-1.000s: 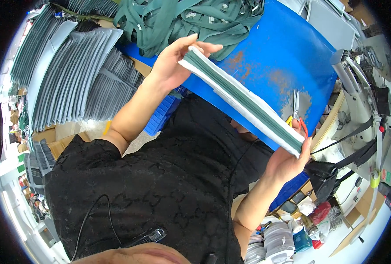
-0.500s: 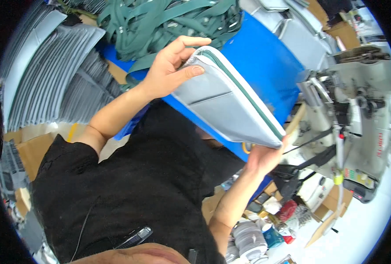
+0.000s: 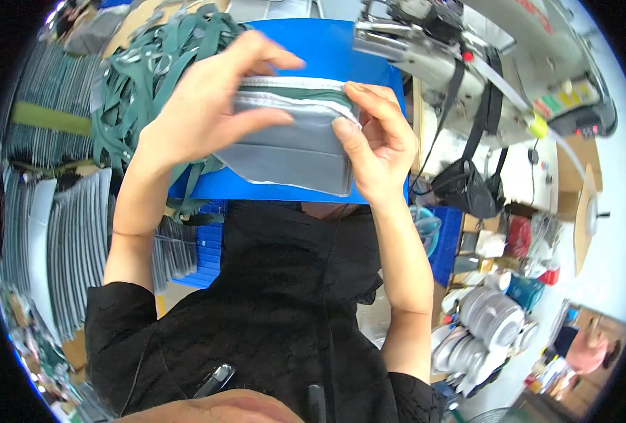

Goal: The person is assembling bag components by attaching green straps to grey fabric panels in a factory workshop.

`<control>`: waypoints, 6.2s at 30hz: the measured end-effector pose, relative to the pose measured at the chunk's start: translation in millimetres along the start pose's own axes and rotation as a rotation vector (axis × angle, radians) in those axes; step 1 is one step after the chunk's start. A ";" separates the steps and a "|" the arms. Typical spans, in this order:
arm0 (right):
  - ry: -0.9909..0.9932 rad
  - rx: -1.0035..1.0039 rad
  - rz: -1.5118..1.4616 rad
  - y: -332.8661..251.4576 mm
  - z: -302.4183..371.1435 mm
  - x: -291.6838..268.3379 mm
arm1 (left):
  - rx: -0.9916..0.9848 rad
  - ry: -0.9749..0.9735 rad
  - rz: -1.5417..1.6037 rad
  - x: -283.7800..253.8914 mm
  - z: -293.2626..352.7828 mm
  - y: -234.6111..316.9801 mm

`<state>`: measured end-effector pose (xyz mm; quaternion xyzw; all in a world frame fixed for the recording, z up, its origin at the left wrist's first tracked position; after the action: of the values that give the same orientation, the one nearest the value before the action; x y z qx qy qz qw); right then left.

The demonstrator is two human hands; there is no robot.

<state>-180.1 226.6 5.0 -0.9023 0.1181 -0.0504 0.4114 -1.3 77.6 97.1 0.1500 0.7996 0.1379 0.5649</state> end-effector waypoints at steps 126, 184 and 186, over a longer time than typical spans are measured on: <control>-0.217 0.703 1.135 80.7 126.6 -42.0 | -0.428 1.742 1.105 115.2 -127.8 -311.1; -0.264 0.973 0.883 58.9 114.0 -59.9 | -0.477 0.182 0.660 195.8 -43.8 -187.4; -0.272 0.835 0.930 60.6 115.9 -58.8 | -0.486 0.121 0.640 183.2 -18.7 -144.4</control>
<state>-225.5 287.8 -116.5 -0.5186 0.4147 0.2066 0.7186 -89.2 16.7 -111.1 0.2452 0.6884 0.5003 0.4644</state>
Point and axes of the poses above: each hand's wrist, its own z-axis away from the middle knuckle, its own x-axis out of the palm, y = z × x, the point moved 2 cm from there along -z, towards the middle knuckle, and after that the axes turned 14 degrees about -y, right-handed, at the moved point
